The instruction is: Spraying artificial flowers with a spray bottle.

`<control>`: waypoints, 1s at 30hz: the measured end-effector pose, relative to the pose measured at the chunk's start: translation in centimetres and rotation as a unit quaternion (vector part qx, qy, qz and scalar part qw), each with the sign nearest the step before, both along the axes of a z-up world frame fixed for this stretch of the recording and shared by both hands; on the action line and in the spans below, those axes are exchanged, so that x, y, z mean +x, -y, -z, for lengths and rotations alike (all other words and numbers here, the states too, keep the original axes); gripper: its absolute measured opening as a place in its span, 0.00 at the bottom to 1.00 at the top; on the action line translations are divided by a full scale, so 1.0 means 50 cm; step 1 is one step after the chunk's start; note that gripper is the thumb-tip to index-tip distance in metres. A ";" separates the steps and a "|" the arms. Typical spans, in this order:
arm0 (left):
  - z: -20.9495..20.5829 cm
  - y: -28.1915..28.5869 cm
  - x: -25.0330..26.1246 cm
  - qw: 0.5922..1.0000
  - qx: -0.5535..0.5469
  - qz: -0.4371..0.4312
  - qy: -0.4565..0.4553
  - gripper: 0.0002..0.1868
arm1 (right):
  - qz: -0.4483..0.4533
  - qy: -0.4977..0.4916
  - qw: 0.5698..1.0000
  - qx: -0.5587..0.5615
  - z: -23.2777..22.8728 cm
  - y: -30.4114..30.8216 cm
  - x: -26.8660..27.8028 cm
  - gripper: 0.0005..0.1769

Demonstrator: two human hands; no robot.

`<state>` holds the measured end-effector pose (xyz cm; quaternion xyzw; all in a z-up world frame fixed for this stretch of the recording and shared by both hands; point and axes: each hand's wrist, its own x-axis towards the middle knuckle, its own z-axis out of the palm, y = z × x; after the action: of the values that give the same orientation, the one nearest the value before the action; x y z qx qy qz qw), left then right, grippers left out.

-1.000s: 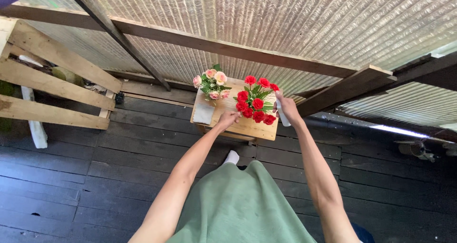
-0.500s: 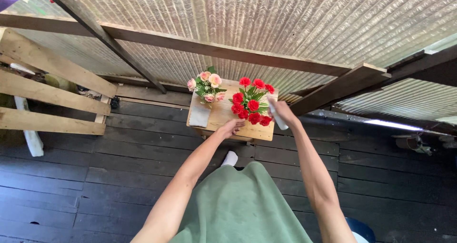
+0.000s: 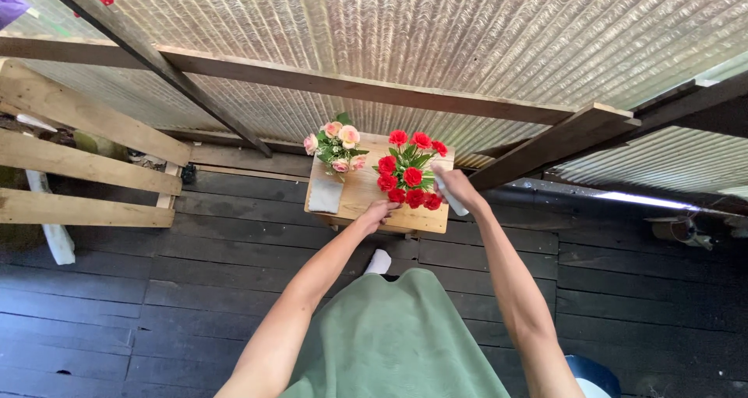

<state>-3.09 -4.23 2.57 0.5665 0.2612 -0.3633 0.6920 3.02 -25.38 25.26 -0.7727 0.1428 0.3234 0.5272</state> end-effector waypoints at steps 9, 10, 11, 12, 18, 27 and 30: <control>0.037 -0.011 -0.003 0.999 0.024 -0.001 0.038 0.17 | -0.171 -0.113 0.979 -0.012 -0.079 -0.031 -0.023 0.37; 0.027 -0.011 -0.002 0.999 0.025 -0.002 0.039 0.17 | -0.172 -0.113 0.979 -0.012 -0.069 -0.025 -0.017 0.37; 0.018 -0.012 -0.004 0.999 0.028 -0.004 0.039 0.20 | -0.136 -0.088 0.987 -0.007 -0.060 -0.020 -0.012 0.34; 0.009 -0.013 -0.006 0.999 0.031 -0.006 0.039 0.23 | -0.099 -0.063 0.993 -0.002 -0.050 -0.015 -0.007 0.32; -0.003 -0.033 -0.004 0.997 0.043 -0.001 0.058 0.24 | 0.116 0.011 0.991 0.062 0.058 0.028 0.038 0.36; -0.014 -0.057 -0.006 0.996 0.039 0.041 0.062 0.21 | -0.076 -0.150 0.985 0.038 0.001 0.044 -0.021 0.31; -0.020 -0.056 -0.007 0.996 0.041 0.054 0.056 0.23 | 0.118 -0.096 0.983 0.103 0.100 0.102 -0.004 0.33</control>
<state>-3.45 -1.45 3.57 0.6273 0.2051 -0.3569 0.6611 2.81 -30.48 20.27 -0.6571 0.2491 0.3444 0.6226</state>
